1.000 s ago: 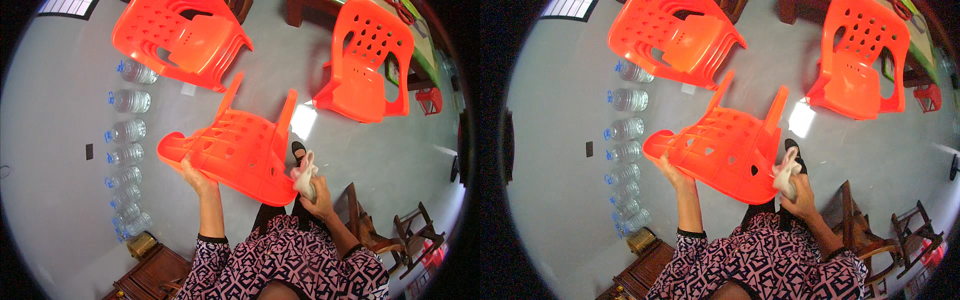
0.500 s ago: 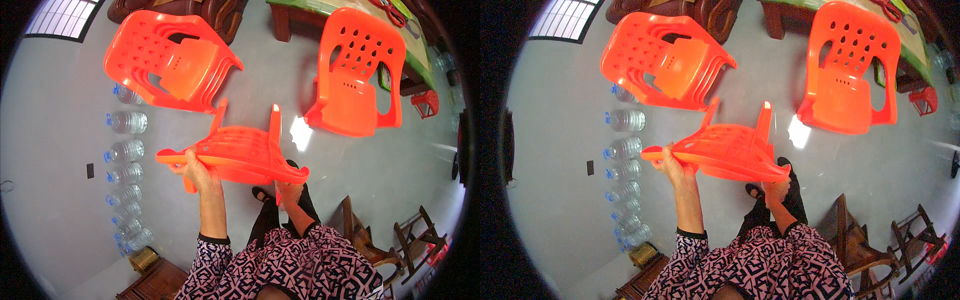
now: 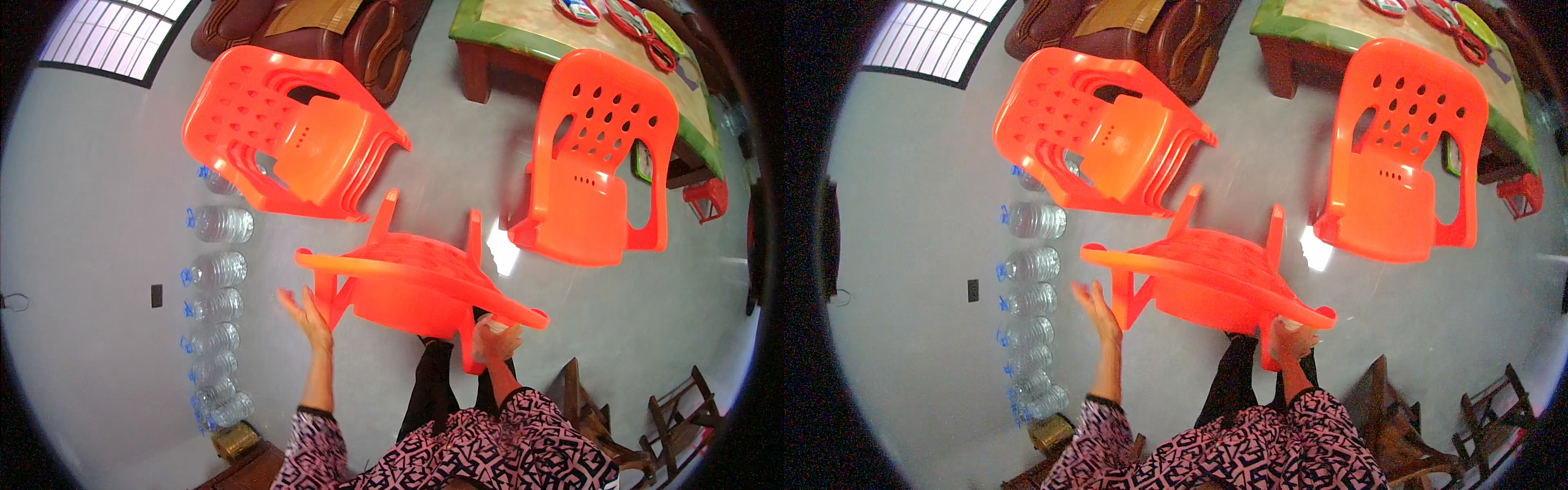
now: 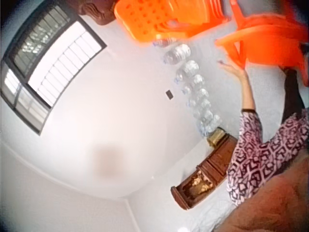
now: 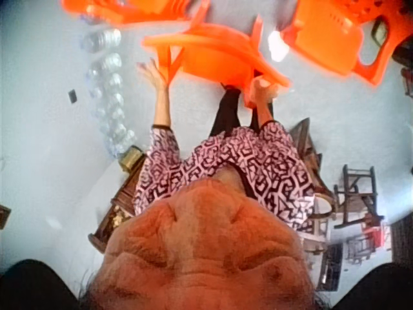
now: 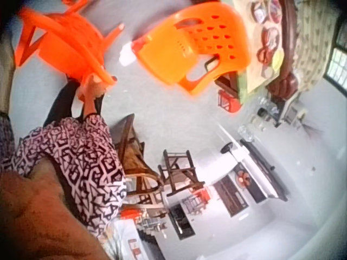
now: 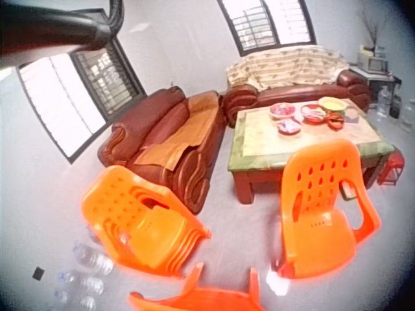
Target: The person wipes the surfaces of orange plastic chairs using a white cloth. They handle the chairs one at a time, lifting and rotating them to clean the seat, backrest, and legs. The person sits on the floor during the task, with stacks of water bottles visible in the background.
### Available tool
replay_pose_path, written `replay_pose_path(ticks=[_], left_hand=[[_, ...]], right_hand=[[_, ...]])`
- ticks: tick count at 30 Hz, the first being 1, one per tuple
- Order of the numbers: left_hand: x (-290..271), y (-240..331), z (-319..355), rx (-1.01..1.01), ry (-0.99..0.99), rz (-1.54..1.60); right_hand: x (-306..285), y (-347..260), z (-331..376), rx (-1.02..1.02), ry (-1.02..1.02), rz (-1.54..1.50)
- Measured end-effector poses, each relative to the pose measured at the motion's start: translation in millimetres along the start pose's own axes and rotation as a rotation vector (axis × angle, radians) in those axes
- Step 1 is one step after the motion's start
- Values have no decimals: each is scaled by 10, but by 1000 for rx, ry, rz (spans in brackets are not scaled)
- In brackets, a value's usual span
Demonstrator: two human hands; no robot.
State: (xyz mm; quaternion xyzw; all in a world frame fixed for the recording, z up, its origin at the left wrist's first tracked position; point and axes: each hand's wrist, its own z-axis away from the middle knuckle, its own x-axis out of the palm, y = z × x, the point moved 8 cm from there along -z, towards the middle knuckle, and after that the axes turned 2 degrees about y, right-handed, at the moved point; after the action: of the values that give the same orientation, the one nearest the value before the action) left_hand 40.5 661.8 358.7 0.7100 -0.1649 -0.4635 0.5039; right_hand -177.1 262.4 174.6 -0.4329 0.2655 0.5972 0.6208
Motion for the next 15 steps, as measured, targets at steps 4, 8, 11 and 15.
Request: replay_pose_path(ticks=[4, 8, 11, 15], left_hand=[[390, -1006, -540, -183, -338, 64], [823, -1163, -548, 1, -655, -108], [455, -1608, -692, 34, -591, -336], [542, -1585, -621, -53, -596, -397]], right_hand=[[-2, -122, -56, -215, 65, 2], [119, -160, -251, -308, 218, 98], [99, -243, -100, -161, 127, 36], [165, -187, -217, -273, 205, -76]])
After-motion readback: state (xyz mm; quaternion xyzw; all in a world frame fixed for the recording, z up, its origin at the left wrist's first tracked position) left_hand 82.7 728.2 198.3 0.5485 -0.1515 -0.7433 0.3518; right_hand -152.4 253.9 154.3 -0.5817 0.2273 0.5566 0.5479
